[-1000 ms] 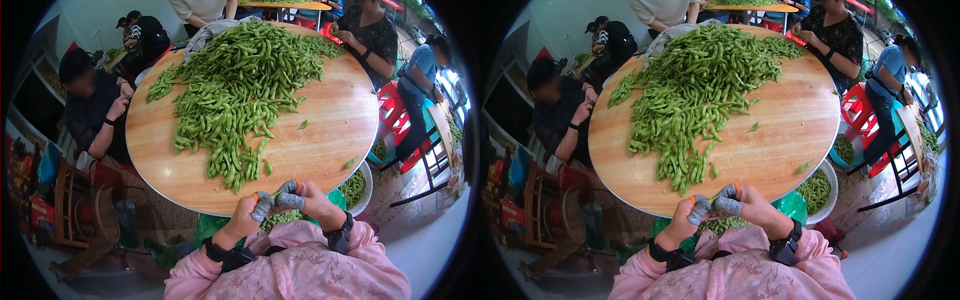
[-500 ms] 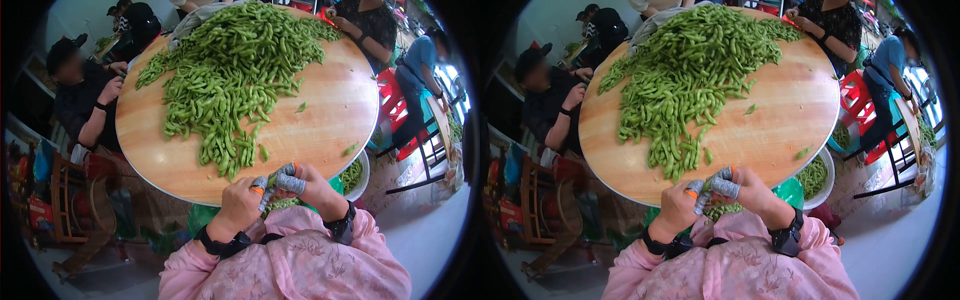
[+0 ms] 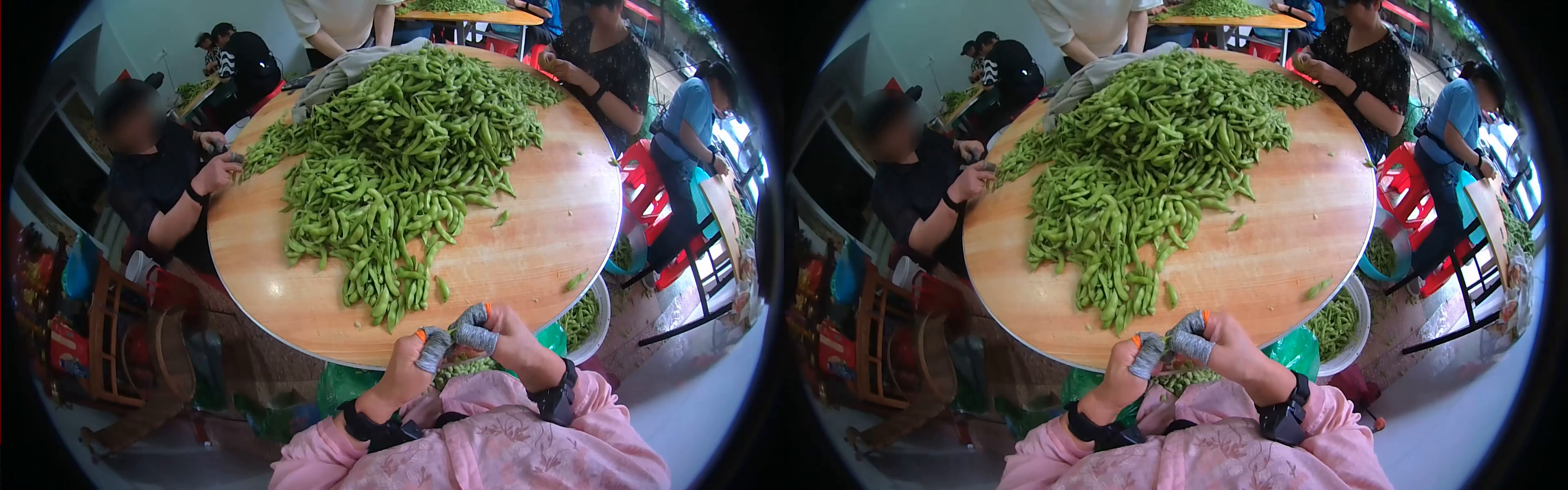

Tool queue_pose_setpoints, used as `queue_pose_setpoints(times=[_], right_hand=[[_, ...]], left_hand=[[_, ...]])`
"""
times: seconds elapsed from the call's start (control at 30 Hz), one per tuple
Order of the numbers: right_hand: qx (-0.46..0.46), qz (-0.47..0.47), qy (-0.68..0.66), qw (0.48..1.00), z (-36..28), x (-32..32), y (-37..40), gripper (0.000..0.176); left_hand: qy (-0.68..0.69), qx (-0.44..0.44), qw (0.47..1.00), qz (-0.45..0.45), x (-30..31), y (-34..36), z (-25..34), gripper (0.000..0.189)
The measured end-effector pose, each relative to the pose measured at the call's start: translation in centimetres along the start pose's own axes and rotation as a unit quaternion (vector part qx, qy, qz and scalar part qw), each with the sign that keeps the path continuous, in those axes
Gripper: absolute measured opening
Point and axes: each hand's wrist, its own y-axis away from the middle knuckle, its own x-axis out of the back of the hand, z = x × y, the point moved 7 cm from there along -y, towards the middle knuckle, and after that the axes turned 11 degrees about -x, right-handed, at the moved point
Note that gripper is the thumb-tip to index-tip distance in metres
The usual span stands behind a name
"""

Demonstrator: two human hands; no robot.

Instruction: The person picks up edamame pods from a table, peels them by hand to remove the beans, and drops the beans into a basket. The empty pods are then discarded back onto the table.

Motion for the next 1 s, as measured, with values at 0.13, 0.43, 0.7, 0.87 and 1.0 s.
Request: queue_pose_setpoints(times=[0.13,0.43,0.7,0.87,1.0], right_hand=[[0.008,-0.003,0.022,1.000,0.1,0.3,0.0,0.016],[0.080,0.021,0.123,0.989,-1.7,-0.5,0.6,0.011],[0.117,0.046,0.200,0.972,-2.5,-0.5,0.9,0.009],[0.086,0.064,0.069,0.992,-1.3,1.5,0.4,0.015],[0.088,0.057,0.059,0.993,-1.4,1.2,0.4,0.014]], left_hand=[[0.081,0.038,0.996,-0.002,0.0,0.1,-0.9,0.012],[-0.244,-0.126,0.962,-0.003,-0.2,-0.6,2.1,0.015],[-0.191,-0.118,0.974,-0.012,-0.2,-1.2,0.8,0.016],[-0.093,-0.014,0.995,-0.025,0.2,-0.9,-0.8,0.012],[-0.193,-0.066,0.979,-0.011,0.5,-0.9,0.7,0.015]])
